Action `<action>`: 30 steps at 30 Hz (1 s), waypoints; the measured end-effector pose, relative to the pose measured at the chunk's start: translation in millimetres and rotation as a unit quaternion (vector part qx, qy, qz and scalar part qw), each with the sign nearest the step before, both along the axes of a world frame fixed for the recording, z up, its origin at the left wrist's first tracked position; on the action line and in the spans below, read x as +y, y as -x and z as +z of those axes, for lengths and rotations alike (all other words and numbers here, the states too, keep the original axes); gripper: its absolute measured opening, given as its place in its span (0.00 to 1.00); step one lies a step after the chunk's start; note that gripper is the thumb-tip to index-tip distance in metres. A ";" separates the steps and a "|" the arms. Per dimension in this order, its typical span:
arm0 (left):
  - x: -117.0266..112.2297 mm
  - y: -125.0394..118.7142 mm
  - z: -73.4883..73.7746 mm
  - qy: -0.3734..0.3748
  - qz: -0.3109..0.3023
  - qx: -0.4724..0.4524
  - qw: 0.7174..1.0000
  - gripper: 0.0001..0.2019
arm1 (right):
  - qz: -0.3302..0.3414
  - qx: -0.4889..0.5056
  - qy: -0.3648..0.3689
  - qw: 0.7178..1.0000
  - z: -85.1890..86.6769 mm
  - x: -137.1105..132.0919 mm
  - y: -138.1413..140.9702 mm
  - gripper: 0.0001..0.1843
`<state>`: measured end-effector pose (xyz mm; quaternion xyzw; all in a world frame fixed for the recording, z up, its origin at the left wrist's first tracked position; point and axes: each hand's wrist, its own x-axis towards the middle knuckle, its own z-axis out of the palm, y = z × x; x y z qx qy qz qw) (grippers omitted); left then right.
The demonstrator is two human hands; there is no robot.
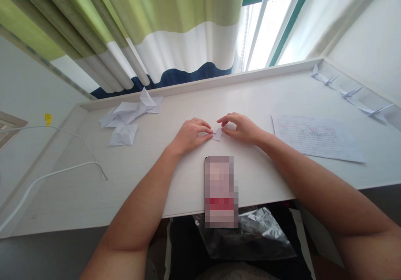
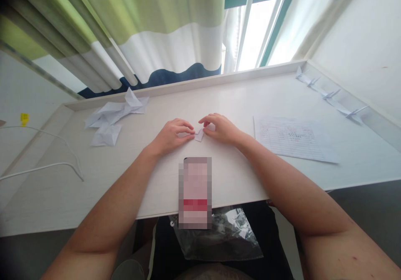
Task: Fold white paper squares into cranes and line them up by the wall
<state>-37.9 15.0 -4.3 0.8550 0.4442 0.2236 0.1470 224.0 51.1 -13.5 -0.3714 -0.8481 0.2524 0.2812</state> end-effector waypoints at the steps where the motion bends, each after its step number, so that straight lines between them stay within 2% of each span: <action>1: 0.1 0.0 -0.1 0.002 -0.001 -0.003 1.000 0.03 | -0.010 0.003 0.002 1.000 -0.5 0.4 0.3 0.18; 4: 0.0 0.2 -0.5 0.002 0.001 -0.006 1.000 0.03 | -0.014 -0.001 0.006 1.000 -1.6 0.7 0.8 0.18; 13: -0.5 0.5 -2.4 0.009 0.027 0.002 1.000 0.04 | 0.040 -0.066 -0.005 0.997 -2.1 0.1 -0.5 0.16; 17: 1.2 3.6 -1.2 0.037 0.073 0.014 0.997 0.06 | 0.057 -0.081 -0.008 0.995 1.1 -1.9 -1.7 0.15; 21: 1.7 6.4 -2.5 0.084 0.104 -0.006 0.991 0.07 | 0.043 -0.080 -0.010 0.996 -0.2 -2.7 -0.9 0.13; 25: 1.1 6.0 -4.9 0.093 0.123 -0.034 0.987 0.08 | 0.031 -0.057 -0.002 0.998 -2.9 -0.6 -0.4 0.12; 30: 0.5 4.7 -3.5 0.100 0.132 -0.033 0.986 0.10 | 0.011 -0.042 0.020 0.999 -0.3 0.6 -0.8 0.17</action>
